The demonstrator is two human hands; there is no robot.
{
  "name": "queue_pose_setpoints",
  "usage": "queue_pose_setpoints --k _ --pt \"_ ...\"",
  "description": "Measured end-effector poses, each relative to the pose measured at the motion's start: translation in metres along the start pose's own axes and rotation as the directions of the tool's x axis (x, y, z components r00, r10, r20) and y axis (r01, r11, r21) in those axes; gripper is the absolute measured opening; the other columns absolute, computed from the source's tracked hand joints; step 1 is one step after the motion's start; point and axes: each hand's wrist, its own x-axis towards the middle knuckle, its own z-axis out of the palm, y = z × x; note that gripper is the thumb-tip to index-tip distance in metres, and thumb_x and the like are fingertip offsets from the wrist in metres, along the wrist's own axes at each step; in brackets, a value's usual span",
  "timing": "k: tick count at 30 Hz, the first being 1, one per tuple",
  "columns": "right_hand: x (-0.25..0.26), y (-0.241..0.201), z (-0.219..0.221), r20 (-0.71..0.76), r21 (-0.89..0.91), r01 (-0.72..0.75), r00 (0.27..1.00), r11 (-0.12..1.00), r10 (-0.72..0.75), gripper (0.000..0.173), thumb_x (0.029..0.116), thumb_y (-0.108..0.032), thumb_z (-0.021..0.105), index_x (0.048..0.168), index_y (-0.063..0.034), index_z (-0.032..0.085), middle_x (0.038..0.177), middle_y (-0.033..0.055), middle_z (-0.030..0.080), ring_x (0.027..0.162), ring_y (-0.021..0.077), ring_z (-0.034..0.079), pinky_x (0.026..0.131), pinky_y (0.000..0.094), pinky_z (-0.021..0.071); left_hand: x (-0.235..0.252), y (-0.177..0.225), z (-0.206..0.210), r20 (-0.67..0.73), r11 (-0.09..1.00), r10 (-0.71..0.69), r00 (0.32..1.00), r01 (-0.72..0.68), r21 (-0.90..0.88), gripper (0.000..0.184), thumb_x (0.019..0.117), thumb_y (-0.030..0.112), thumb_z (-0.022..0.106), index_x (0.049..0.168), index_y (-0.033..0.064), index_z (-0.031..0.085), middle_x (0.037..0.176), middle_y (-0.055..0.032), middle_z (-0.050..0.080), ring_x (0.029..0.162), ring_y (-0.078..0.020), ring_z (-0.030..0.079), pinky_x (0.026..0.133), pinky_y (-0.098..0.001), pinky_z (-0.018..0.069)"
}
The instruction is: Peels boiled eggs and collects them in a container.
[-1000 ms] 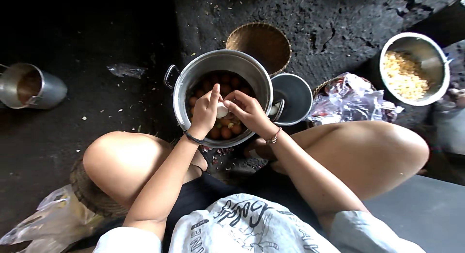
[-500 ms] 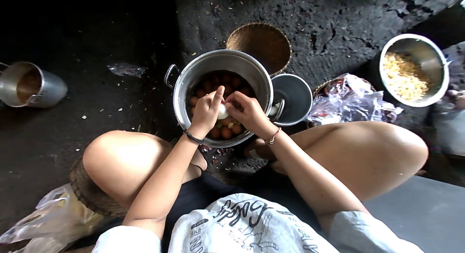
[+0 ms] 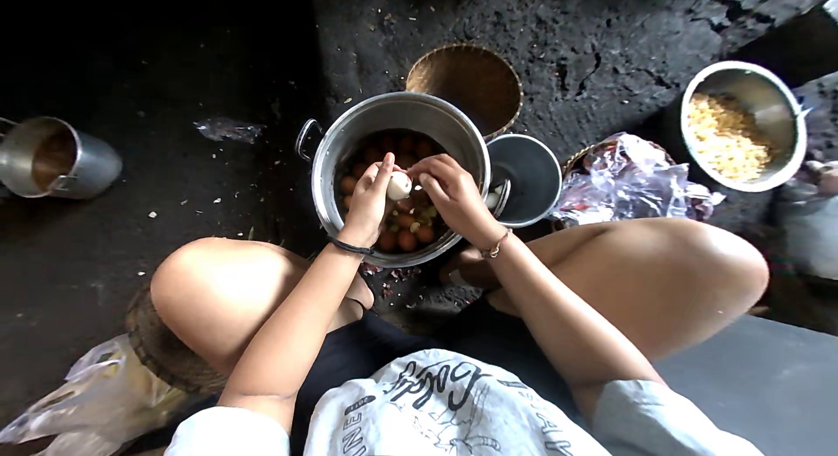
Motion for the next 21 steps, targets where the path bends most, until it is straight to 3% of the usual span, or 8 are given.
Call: queue_pose_setpoints --k 2,4,10,12,15,17,19,21 --pt "-0.005 -0.001 0.006 -0.028 0.058 0.004 1.000 0.998 -0.003 0.028 0.1046 -0.026 0.059 0.120 -0.0039 0.064 0.101 0.0109 0.068 0.080 0.0162 0.067 0.070 0.0317 0.0587 0.001 -0.005 -0.001 0.002 0.996 0.070 0.998 -0.070 0.060 0.038 0.1109 0.038 0.040 0.113 0.0066 0.061 0.097 -0.0038 0.066 0.089 -0.0115 0.064 0.081 -0.0297 0.0558" --pt "-0.012 0.002 0.013 -0.047 0.106 0.019 0.999 0.994 -0.014 0.028 0.1016 -0.026 0.065 0.119 -0.0052 0.059 0.087 0.0084 0.067 0.067 0.0152 0.066 0.058 0.0300 0.0583 0.001 -0.006 0.000 -0.015 0.987 0.122 0.992 -0.119 0.105 0.036 0.1105 0.037 0.042 0.112 0.0067 0.063 0.094 -0.0028 0.066 0.086 -0.0106 0.063 0.079 -0.0281 0.0547" --pt "-0.015 -0.004 0.019 -0.093 0.095 0.053 0.995 0.994 -0.044 0.018 0.1053 -0.016 0.058 0.118 -0.0032 0.061 0.092 0.0109 0.068 0.068 0.0141 0.067 0.061 0.0279 0.0591 0.002 -0.007 -0.001 -0.031 0.980 0.149 0.988 -0.143 0.138 0.041 0.1117 0.038 0.036 0.110 0.0065 0.063 0.098 -0.0031 0.065 0.093 -0.0109 0.063 0.086 -0.0298 0.0535" --pt "-0.016 -0.009 0.019 -0.092 0.008 0.063 0.994 0.998 -0.062 0.019 0.1034 -0.010 0.059 0.121 -0.0017 0.060 0.096 0.0131 0.068 0.074 0.0165 0.068 0.066 0.0304 0.0594 0.000 -0.006 0.000 -0.028 0.983 0.122 0.992 -0.117 0.141 0.041 0.1116 0.039 0.036 0.111 0.0074 0.063 0.098 -0.0023 0.065 0.091 -0.0096 0.063 0.083 -0.0278 0.0533" --pt "-0.016 -0.011 0.021 -0.117 -0.161 0.130 0.982 0.978 -0.150 0.018 0.0968 -0.001 0.063 0.115 0.0017 0.062 0.092 0.0157 0.067 0.074 0.0219 0.067 0.067 0.0346 0.0580 -0.002 -0.008 0.002 -0.014 0.984 0.087 0.996 -0.084 0.155 0.041 0.1118 0.040 0.034 0.110 0.0095 0.061 0.097 -0.0010 0.062 0.087 -0.0079 0.061 0.077 -0.0258 0.0525" --pt "-0.016 -0.009 0.021 -0.139 -0.184 0.139 0.976 0.973 -0.166 0.013 0.0958 0.000 0.062 0.109 0.0016 0.063 0.087 0.0155 0.066 0.070 0.0223 0.065 0.064 0.0348 0.0568 -0.003 -0.010 0.002 0.002 0.985 0.079 0.997 -0.079 0.155 0.043 0.1118 0.040 0.032 0.109 0.0086 0.062 0.098 -0.0018 0.062 0.090 -0.0088 0.061 0.082 -0.0287 0.0533" --pt "-0.012 -0.003 0.020 -0.160 -0.087 0.065 0.984 0.994 -0.078 0.011 0.1008 -0.006 0.059 0.108 0.0011 0.063 0.087 0.0145 0.067 0.069 0.0196 0.066 0.064 0.0340 0.0568 -0.005 -0.008 0.006 0.009 0.995 0.038 0.999 -0.039 0.086 0.044 0.1119 0.039 0.033 0.110 0.0070 0.063 0.099 -0.0027 0.063 0.093 -0.0102 0.061 0.086 -0.0304 0.0530" --pt "-0.003 0.005 0.017 -0.156 0.075 -0.076 0.984 0.994 0.087 0.015 0.1021 -0.007 0.056 0.109 0.0021 0.066 0.088 0.0106 0.069 0.073 0.0137 0.067 0.070 0.0310 0.0589 -0.005 -0.004 0.009 0.034 0.996 -0.045 0.998 0.048 -0.078 0.042 0.1123 0.039 0.030 0.107 0.0098 0.060 0.096 -0.0009 0.063 0.090 -0.0099 0.063 0.084 -0.0292 0.0549"
